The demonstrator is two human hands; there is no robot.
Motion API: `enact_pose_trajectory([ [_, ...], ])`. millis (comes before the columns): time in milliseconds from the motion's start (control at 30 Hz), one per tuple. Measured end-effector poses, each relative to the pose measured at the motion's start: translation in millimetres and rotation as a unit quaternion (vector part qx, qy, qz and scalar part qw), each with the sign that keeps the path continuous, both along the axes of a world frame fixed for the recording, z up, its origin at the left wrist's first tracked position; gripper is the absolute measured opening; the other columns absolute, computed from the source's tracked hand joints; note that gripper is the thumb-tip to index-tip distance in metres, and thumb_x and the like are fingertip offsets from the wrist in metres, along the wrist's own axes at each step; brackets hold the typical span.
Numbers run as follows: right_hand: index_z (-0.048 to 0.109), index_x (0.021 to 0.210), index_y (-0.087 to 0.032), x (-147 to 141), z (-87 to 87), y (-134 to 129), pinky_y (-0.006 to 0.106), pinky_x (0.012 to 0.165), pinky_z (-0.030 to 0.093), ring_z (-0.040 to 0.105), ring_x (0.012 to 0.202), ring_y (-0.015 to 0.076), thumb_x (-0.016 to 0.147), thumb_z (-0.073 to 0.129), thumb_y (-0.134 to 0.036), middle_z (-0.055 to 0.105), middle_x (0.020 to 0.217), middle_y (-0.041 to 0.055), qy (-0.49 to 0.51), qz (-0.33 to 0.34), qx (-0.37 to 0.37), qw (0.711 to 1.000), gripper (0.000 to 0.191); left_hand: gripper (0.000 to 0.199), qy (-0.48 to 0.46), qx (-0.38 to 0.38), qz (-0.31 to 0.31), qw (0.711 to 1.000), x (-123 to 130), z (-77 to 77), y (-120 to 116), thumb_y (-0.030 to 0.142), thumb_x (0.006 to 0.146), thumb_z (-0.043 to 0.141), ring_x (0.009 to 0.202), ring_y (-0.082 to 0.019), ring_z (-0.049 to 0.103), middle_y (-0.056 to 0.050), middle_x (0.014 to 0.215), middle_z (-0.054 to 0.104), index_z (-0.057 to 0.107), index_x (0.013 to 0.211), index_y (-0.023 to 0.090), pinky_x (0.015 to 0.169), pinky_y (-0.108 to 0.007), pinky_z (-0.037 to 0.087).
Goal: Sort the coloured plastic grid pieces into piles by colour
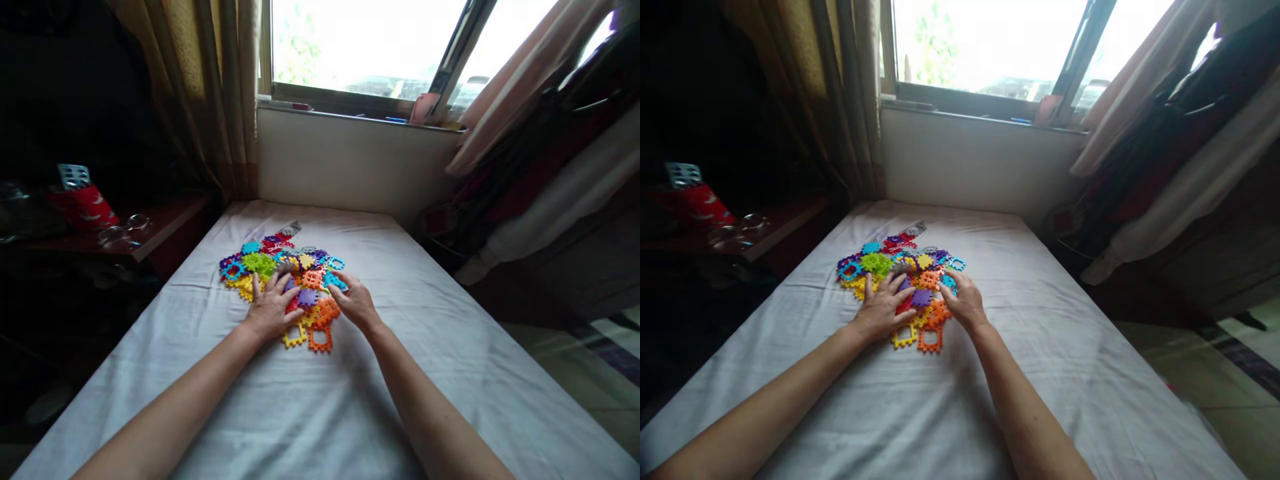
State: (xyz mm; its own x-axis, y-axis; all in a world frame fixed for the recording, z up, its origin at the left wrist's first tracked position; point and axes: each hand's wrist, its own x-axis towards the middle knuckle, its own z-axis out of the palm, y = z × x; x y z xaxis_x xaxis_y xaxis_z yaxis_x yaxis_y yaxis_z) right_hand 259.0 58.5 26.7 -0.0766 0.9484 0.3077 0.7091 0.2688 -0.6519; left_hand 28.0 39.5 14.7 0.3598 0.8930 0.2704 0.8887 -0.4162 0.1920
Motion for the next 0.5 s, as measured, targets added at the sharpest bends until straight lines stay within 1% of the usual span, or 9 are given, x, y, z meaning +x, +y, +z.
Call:
enact_pose_trajectory([
  [67, 0.063, 0.131, -0.026, 10.7, -9.2, -26.9, 0.044, 0.104, 0.048, 0.059, 0.125, 0.0257, 0.086, 0.062, -0.04, 0.064, 0.135, 0.0101, -0.033, 0.016, -0.008, 0.999, 0.047, 0.045, 0.011, 0.008, 0.051, 0.999, -3.2, 6.1, 18.8, 0.056, 0.085, 0.062, 0.148, -0.04, 0.028, -0.012, 0.155, 0.046, 0.071, 0.12, 0.03, 0.115, -0.075, -0.002],
  [133, 0.058, 0.138, -0.029, 14.1, -16.6, -50.3, 0.049, 0.108, 0.045, 0.053, 0.132, 0.0303, 0.078, 0.072, -0.047, 0.058, 0.142, 0.0113, -0.094, 0.03, -0.021, 0.995, 0.065, 0.043, 0.012, -0.011, 0.08, 0.997, -13.7, 10.8, 31.9, 0.058, 0.085, 0.06, 0.148, -0.041, 0.028, -0.013, 0.155, 0.045, 0.073, 0.117, 0.03, 0.113, -0.076, 0.003],
  [200, 0.053, 0.144, -0.031, 10.6, -22.3, -66.3, 0.055, 0.109, 0.041, 0.046, 0.137, 0.0361, 0.068, 0.08, -0.051, 0.052, 0.148, 0.0138, -0.156, 0.046, -0.033, 0.986, 0.083, 0.048, -0.006, -0.028, 0.097, 0.995, -31.5, 12.4, 38.5, 0.062, 0.086, 0.056, 0.148, -0.041, 0.029, -0.011, 0.157, 0.043, 0.07, 0.121, 0.033, 0.112, -0.077, 0.009],
  [233, 0.052, 0.145, -0.03, 6.5, -24.9, -70.6, 0.057, 0.109, 0.04, 0.044, 0.139, 0.0379, 0.067, 0.082, -0.052, 0.049, 0.151, 0.015, -0.177, 0.056, -0.036, 0.982, 0.086, 0.051, -0.019, -0.028, 0.111, 0.993, -42.4, 11.8, 40.0, 0.065, 0.086, 0.053, 0.148, -0.041, 0.028, -0.011, 0.158, 0.041, 0.068, 0.125, 0.034, 0.112, -0.076, 0.013],
  [300, 0.054, 0.143, -0.028, -5.7, -30.5, -71.3, 0.057, 0.11, 0.039, 0.043, 0.14, 0.0378, 0.069, 0.081, -0.051, 0.046, 0.153, 0.016, -0.192, 0.08, -0.03, 0.978, 0.082, 0.063, -0.039, -0.014, 0.168, 0.985, -65.1, 7.1, 40.8, 0.069, 0.086, 0.049, 0.149, -0.041, 0.027, -0.014, 0.16, 0.038, 0.059, 0.136, 0.033, 0.112, -0.075, 0.017],
  [367, 0.056, 0.141, -0.025, -22.0, -37.0, -63.2, 0.054, 0.112, 0.039, 0.044, 0.139, 0.0352, 0.073, 0.079, -0.047, 0.049, 0.15, 0.0163, -0.176, 0.108, -0.011, 0.978, 0.075, 0.075, -0.051, -0.024, 0.242, 0.969, -83.8, -2.1, 40.2, 0.073, 0.084, 0.046, 0.147, -0.042, 0.03, -0.019, 0.159, 0.036, 0.053, 0.143, 0.026, 0.112, -0.073, 0.021],
  [400, 0.057, 0.14, -0.024, -31.0, -40.3, -57.1, 0.052, 0.113, 0.039, 0.045, 0.139, 0.0338, 0.074, 0.079, -0.045, 0.051, 0.148, 0.0166, -0.16, 0.127, 0.003, 0.979, 0.073, 0.08, -0.058, -0.04, 0.266, 0.961, -89.8, -8.3, 39.4, 0.074, 0.083, 0.046, 0.145, -0.043, 0.033, -0.022, 0.158, 0.036, 0.051, 0.144, 0.022, 0.112, -0.071, 0.024],
  [433, 0.058, 0.139, -0.022, -40.0, -43.4, -50.7, 0.05, 0.113, 0.039, 0.046, 0.138, 0.0325, 0.074, 0.079, -0.043, 0.053, 0.146, 0.017, -0.142, 0.148, 0.018, 0.979, 0.071, 0.083, -0.064, -0.052, 0.268, 0.96, -93.3, -15.0, 37.9, 0.074, 0.083, 0.045, 0.144, -0.042, 0.036, -0.024, 0.157, 0.037, 0.051, 0.144, 0.019, 0.112, -0.068, 0.027],
  [500, 0.058, 0.138, -0.021, -56.1, -47.7, -38.9, 0.048, 0.114, 0.04, 0.048, 0.136, 0.0306, 0.075, 0.079, -0.043, 0.056, 0.143, 0.0172, -0.109, 0.181, 0.041, 0.977, 0.07, 0.082, -0.076, -0.055, 0.216, 0.972, -92.7, -29.2, 32.8, 0.073, 0.084, 0.043, 0.144, -0.039, 0.038, -0.023, 0.154, 0.041, 0.054, 0.141, 0.016, 0.115, -0.059, 0.031],
])
